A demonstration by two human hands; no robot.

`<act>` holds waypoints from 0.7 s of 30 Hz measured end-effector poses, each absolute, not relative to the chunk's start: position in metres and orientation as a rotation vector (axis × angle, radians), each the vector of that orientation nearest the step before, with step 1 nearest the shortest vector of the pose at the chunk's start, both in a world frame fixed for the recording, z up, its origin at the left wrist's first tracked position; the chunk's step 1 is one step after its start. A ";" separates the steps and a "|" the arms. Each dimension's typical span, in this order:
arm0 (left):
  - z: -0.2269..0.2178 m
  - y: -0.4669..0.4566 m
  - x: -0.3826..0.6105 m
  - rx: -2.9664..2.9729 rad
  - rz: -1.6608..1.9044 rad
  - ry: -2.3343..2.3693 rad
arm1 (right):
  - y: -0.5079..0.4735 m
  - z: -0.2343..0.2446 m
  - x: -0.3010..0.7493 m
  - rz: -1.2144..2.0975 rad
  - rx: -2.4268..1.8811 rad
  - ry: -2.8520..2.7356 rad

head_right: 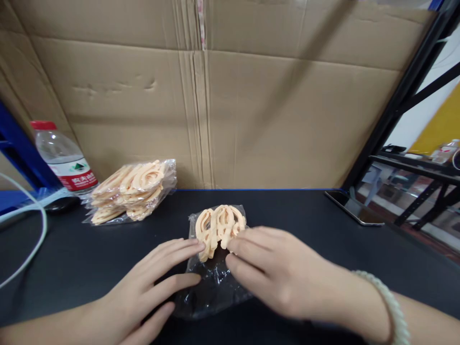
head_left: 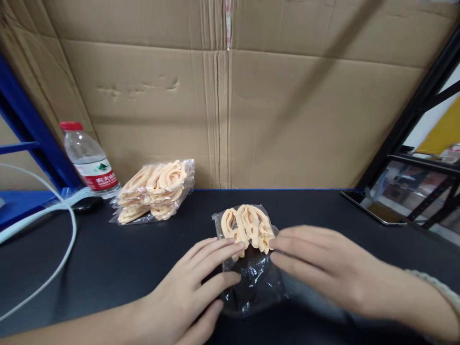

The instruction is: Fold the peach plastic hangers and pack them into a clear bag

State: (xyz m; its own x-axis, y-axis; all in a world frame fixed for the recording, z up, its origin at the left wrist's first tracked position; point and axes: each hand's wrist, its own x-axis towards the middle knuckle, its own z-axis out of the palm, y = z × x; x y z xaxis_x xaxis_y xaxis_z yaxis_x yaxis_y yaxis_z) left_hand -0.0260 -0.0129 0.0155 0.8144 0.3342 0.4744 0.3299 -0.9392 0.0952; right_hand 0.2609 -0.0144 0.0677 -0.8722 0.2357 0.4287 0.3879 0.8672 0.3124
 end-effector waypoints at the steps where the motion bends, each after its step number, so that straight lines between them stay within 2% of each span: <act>1: 0.016 -0.012 -0.030 2.975 0.790 0.502 | -0.009 0.073 0.270 -0.505 -0.453 -2.667; 8: 0.013 -0.010 -0.033 2.937 0.835 0.759 | 0.020 0.054 0.294 0.046 -0.699 -2.754; 14: 0.011 -0.008 -0.026 2.946 0.714 0.816 | 0.028 0.027 0.299 0.139 -0.619 -2.564; 21: 0.009 -0.006 -0.034 2.857 0.851 0.747 | 0.031 0.013 0.298 0.208 -0.455 -2.395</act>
State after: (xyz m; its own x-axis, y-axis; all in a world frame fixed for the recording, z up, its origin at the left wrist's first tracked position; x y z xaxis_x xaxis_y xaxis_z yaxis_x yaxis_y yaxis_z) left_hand -0.0343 -0.0056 0.0094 0.7289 0.4704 0.4974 0.4322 -0.8797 0.1984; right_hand 0.2977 0.0314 0.0134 -0.7069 0.3766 0.5987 0.2676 0.9259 -0.2665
